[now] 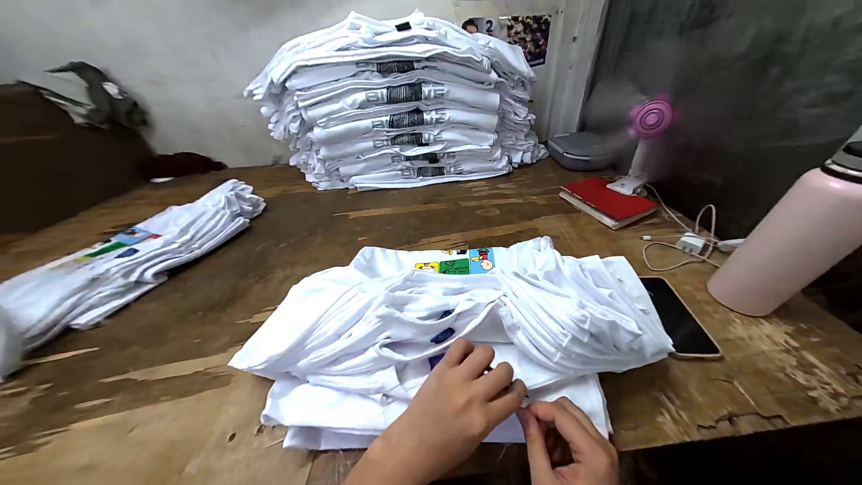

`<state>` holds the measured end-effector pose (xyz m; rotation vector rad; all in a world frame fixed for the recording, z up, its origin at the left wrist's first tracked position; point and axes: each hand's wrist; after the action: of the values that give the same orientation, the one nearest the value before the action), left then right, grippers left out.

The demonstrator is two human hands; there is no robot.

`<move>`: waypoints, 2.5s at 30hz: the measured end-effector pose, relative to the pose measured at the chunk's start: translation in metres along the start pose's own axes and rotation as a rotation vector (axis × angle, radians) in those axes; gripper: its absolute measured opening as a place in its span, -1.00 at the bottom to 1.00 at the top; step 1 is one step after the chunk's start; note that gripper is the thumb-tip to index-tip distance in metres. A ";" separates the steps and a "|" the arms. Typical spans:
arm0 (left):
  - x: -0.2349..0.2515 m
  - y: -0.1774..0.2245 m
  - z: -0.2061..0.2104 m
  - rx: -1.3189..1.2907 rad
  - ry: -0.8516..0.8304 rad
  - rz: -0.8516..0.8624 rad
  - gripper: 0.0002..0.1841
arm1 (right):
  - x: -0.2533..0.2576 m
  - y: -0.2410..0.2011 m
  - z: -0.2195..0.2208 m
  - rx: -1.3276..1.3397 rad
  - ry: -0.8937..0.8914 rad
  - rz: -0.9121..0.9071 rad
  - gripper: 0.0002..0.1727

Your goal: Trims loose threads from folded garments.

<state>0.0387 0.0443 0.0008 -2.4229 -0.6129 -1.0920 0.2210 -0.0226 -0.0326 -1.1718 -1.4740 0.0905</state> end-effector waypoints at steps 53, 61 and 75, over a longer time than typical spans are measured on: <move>-0.078 -0.051 -0.074 -0.291 0.194 -0.696 -0.75 | -0.005 0.028 0.017 -0.064 -0.229 -0.507 -0.63; -0.112 -0.079 -0.071 -0.273 0.049 -0.781 -0.86 | 0.057 0.060 0.014 -0.143 -0.231 -0.474 -0.63; -0.084 -0.076 -0.048 -0.060 0.276 -0.786 -0.87 | 0.016 -0.022 0.090 0.389 -0.400 -0.099 -0.92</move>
<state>-0.0816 0.0625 -0.0208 -2.0314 -1.5114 -1.7121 0.1407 0.0260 -0.0348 -0.7887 -1.7619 0.5457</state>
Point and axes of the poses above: each hand's wrist, its own x-axis towards the middle knuckle, its own z-axis out of the palm, y = z × x, and after that the axes turned 6 degrees about y, right-handed
